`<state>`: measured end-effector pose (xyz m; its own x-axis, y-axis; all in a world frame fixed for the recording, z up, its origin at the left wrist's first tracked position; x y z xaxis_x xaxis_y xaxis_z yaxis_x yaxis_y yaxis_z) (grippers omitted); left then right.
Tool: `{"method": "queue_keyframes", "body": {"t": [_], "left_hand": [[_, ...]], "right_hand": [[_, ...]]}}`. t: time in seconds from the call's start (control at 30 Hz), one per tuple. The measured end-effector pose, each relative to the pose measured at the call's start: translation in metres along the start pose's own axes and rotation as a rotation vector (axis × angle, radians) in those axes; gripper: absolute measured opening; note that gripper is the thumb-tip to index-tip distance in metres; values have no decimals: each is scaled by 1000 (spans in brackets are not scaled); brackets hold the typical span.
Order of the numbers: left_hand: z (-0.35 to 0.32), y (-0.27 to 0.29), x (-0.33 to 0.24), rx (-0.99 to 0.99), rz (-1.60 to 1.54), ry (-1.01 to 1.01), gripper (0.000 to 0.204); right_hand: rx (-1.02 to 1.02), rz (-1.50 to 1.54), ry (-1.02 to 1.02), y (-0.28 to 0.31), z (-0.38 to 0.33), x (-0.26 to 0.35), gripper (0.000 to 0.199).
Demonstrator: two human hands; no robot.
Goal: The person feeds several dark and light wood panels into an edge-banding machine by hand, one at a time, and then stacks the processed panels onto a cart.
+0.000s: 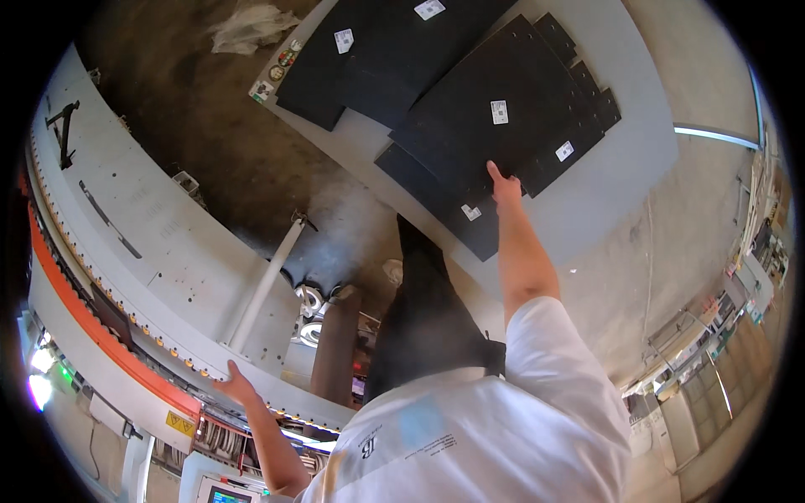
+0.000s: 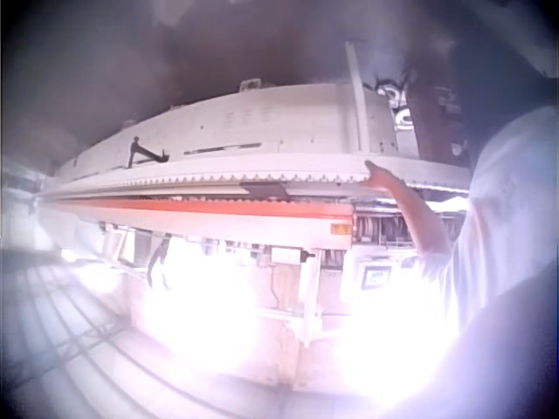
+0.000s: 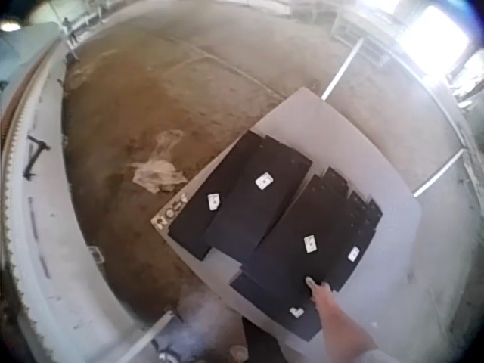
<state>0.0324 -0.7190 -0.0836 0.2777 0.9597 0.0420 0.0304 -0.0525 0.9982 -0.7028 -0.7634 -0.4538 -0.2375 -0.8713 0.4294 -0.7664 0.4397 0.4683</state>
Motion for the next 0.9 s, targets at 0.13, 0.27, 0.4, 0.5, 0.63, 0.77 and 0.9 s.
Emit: {"method": "queue_keyframes", "body": {"t": [0.13,0.27,0.4,0.5,0.63,0.77,0.9], "left_hand": [[-8,2,-8,-48,15,17,89],[4,-1,3,-71,13,17,88],[-2,-1,-2,-105,7,-5,87],[-8,8,-11,-46,-27,82,86],[10,-8,22,-60,-41,46,89],[0,-7,20,-40,-160,-139,86],[-58,8,31,5,-474,-498,72]], "right_hand": [[-148,-107,-8,-10,-5,18,102],[-138,-18,-2,3,-17,9,98],[7,46,-15,34,-53,-27,82],[176,105,-109,61,-85,-46,67],[382,209,73,55,-167,1,53],[306,342,305,45,-213,37,39],[459,396,406,52,-300,54,44]]}}
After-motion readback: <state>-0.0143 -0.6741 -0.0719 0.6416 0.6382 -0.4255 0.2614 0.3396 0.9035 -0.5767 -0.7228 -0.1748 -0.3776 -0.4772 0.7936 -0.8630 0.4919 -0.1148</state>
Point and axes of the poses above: each hand's wrist, its own z-axis towards the middle knuckle, its own y-axis out of the back of the hand, x = y × z, the point moved 2 cm from there along z, towards the middle knuckle, and after that the axes turned 13 degrees about y, right-handed, at the moved point
